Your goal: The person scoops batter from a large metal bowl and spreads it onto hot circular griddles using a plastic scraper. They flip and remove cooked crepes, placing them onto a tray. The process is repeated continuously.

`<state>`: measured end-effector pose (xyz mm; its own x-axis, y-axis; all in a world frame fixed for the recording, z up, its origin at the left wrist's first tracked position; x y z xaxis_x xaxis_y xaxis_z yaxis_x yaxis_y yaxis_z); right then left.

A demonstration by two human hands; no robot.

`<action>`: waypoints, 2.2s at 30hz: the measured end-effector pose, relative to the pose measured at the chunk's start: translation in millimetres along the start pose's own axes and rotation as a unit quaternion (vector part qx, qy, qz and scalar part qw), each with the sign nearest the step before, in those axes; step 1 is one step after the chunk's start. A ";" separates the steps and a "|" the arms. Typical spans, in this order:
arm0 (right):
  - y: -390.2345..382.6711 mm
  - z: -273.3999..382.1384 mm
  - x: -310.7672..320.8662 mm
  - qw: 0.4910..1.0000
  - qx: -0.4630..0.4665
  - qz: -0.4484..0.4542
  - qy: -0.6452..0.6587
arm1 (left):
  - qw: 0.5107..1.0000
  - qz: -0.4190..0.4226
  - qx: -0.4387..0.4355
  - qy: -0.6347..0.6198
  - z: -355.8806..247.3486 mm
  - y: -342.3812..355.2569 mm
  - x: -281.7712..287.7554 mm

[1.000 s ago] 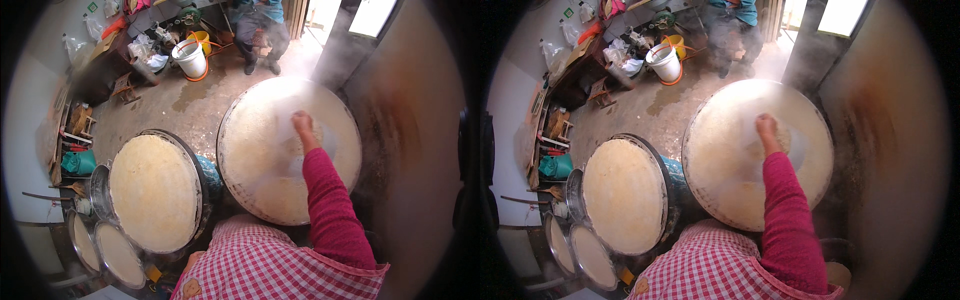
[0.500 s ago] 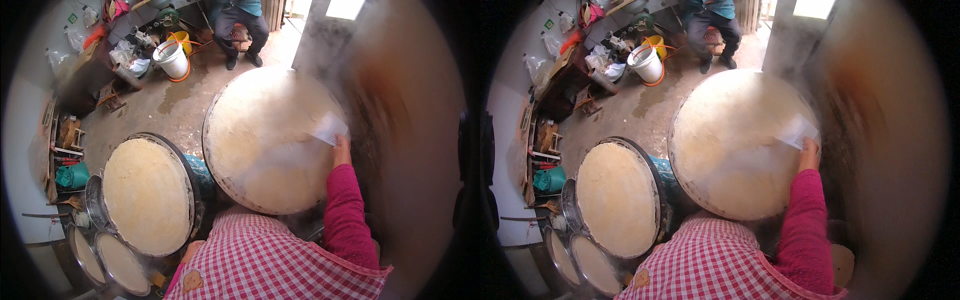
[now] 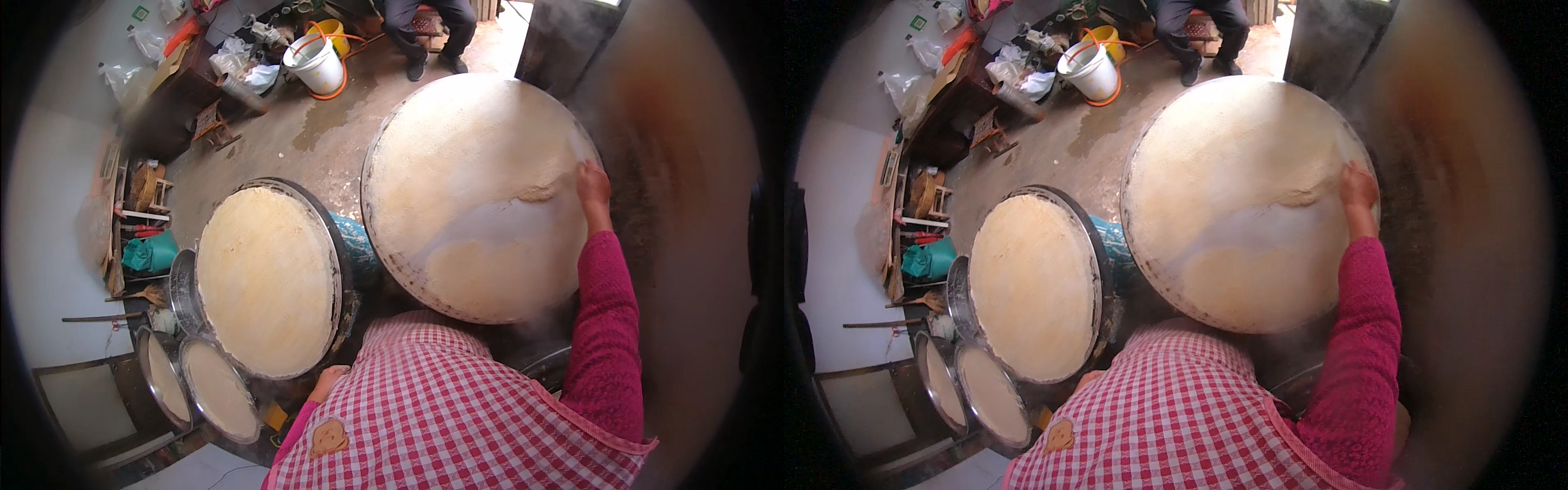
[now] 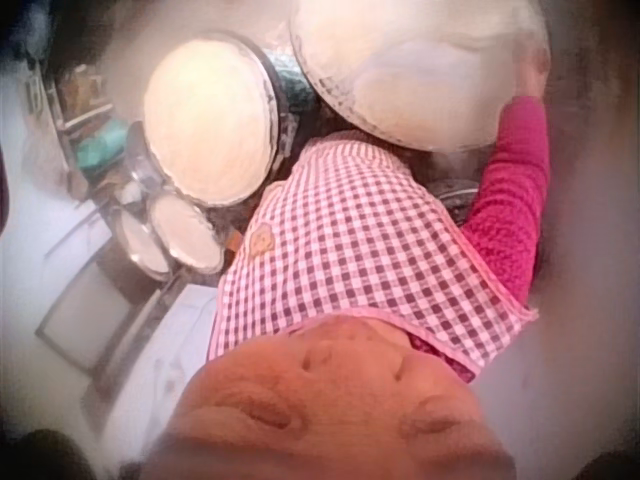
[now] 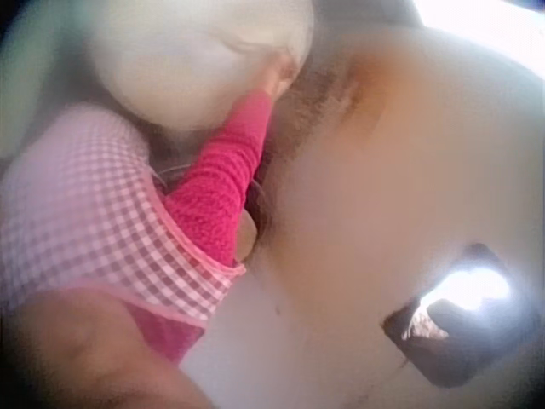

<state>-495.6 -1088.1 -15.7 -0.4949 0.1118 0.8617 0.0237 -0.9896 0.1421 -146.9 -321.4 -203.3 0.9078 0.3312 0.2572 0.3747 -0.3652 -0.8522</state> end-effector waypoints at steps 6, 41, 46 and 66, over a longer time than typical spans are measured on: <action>-58.5 106.7 -38.2 0.941 0.333 0.051 -0.041 | 0.998 0.025 -0.041 -0.029 14.1 16.7 0.9; -192.7 117.1 -50.0 0.971 0.196 0.050 -0.128 | 0.993 0.064 -0.036 -0.092 101.1 56.3 3.3; -235.6 182.9 -34.2 0.904 0.416 0.091 -0.038 | 0.994 0.042 -0.081 -0.065 84.4 52.7 7.8; -281.2 206.2 -42.0 0.908 0.384 0.158 -0.047 | 0.993 0.025 -0.026 -0.113 89.2 19.2 7.1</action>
<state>-302.4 -795.8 8.6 -0.2821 -0.1245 0.9513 0.7695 -0.6215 0.1468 -150.0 -248.4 -258.5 0.8622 0.4961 0.1025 0.3454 -0.4278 -0.8353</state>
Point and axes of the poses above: each hand's wrist, its own y-axis towards the middle knuckle, its own x-axis out of the back of the hand, z = x × y, the point moved 8 cm from there along y, towards the middle knuckle, and after that the axes turned 9 degrees about y, right-handed, at the moved point
